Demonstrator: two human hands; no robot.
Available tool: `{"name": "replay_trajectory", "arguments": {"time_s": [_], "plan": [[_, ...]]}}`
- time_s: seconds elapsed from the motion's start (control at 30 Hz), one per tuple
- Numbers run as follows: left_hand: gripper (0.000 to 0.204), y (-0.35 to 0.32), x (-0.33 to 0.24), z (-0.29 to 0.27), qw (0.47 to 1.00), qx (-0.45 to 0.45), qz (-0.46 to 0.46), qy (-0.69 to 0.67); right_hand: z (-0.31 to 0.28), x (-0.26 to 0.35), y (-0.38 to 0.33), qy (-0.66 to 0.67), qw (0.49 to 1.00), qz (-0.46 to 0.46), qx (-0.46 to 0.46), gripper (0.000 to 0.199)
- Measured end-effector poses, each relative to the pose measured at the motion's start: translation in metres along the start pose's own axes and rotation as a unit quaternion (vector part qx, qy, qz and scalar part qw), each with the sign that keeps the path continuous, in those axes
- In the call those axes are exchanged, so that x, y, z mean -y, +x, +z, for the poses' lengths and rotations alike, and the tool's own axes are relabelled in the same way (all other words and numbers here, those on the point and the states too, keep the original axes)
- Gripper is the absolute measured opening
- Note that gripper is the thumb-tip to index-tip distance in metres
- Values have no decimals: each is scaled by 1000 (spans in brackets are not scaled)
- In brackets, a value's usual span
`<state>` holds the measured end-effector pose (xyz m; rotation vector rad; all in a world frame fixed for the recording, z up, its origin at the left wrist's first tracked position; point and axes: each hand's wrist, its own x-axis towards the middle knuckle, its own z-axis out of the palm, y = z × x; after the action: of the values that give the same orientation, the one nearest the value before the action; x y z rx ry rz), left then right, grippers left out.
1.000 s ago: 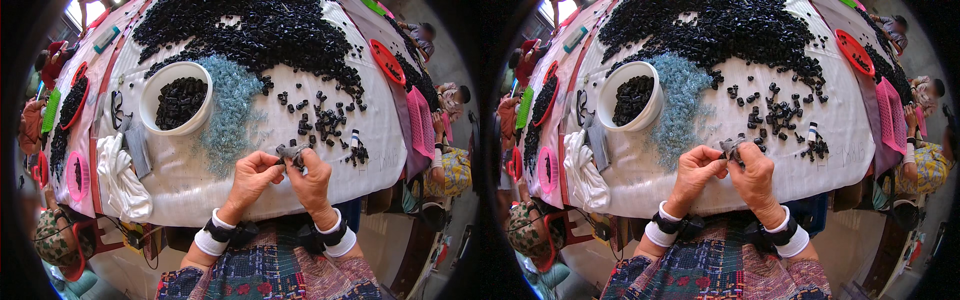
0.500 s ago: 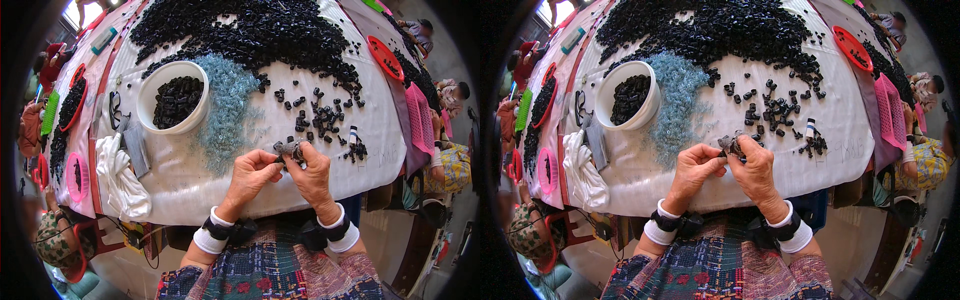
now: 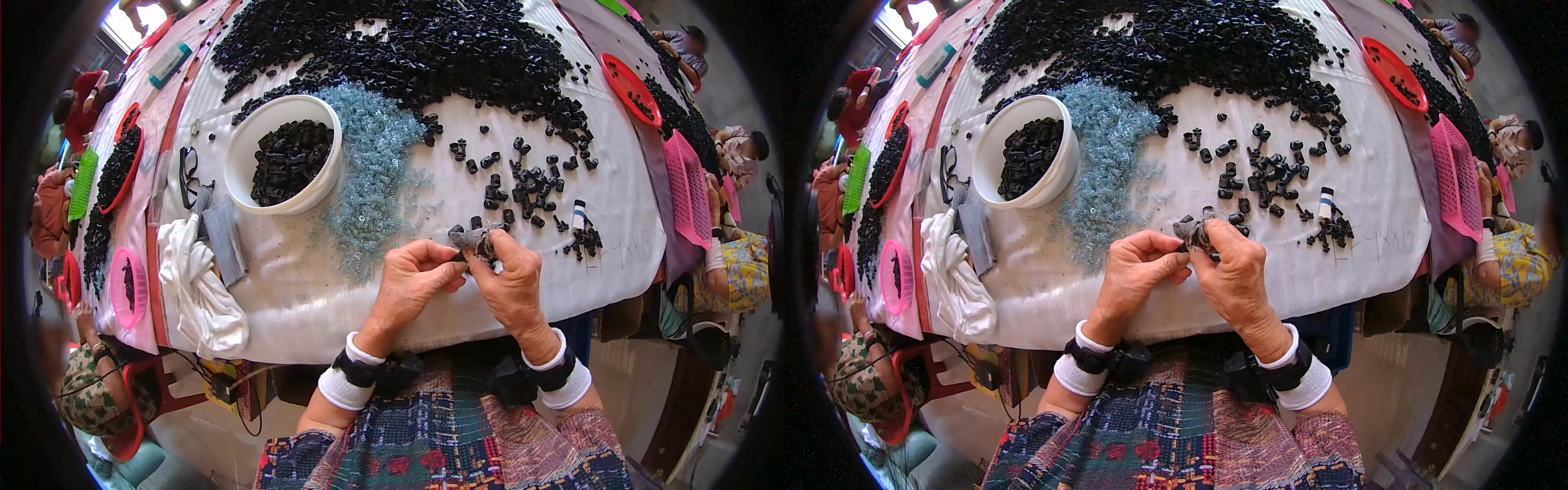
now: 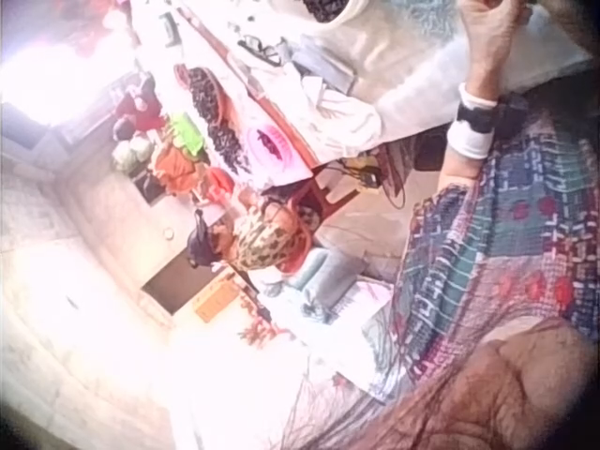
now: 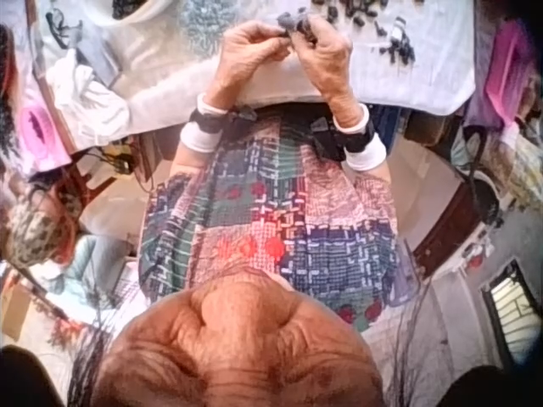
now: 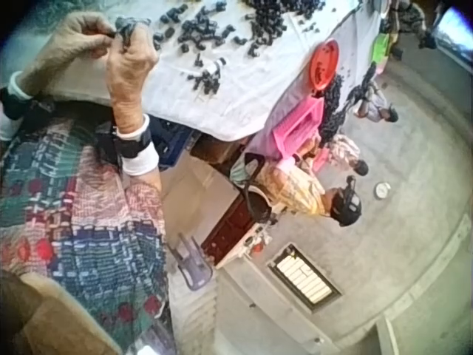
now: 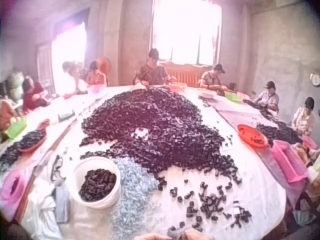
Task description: Sort and organize small black shoe components from a large pile into smaller groups or containers.
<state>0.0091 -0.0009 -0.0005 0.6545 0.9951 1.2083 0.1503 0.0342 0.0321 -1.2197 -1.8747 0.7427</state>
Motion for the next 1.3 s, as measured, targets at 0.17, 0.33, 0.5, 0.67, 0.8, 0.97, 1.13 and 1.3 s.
{"name": "replay_trajectory", "arguments": {"time_s": [0.17, 0.33, 0.5, 0.67, 0.8, 0.97, 1.13, 1.3], "plan": [[14, 1, 0, -4, 1000, 7, -11, -10, -1, 1, 0, 6, 1000, 8, -13, 15], [15, 2, -10, -2, 999, 11, -48, 2, 0, -4, -2, -43, 998, -43, 1, 14], [15, 3, -13, 1, 997, -6, -79, -14, -1, 1, -1, -52, 997, -54, 11, 14], [11, 5, -11, 1, 995, -11, -86, -51, -1, -4, -1, -23, 997, -74, 13, 18], [13, 8, -6, -3, 993, -18, -81, -88, -2, -5, 1, 37, 997, -48, 45, 29], [12, 7, -11, 3, 992, -9, -65, -110, 4, -12, -2, -38, 985, -164, 30, 33], [13, 5, -12, 1, 991, -12, -64, -115, 8, -8, -5, -82, 982, -172, 11, 31], [12, 7, -1, -7, 994, 0, -57, -90, 8, -9, -4, -102, 977, -186, 7, 29]]}}
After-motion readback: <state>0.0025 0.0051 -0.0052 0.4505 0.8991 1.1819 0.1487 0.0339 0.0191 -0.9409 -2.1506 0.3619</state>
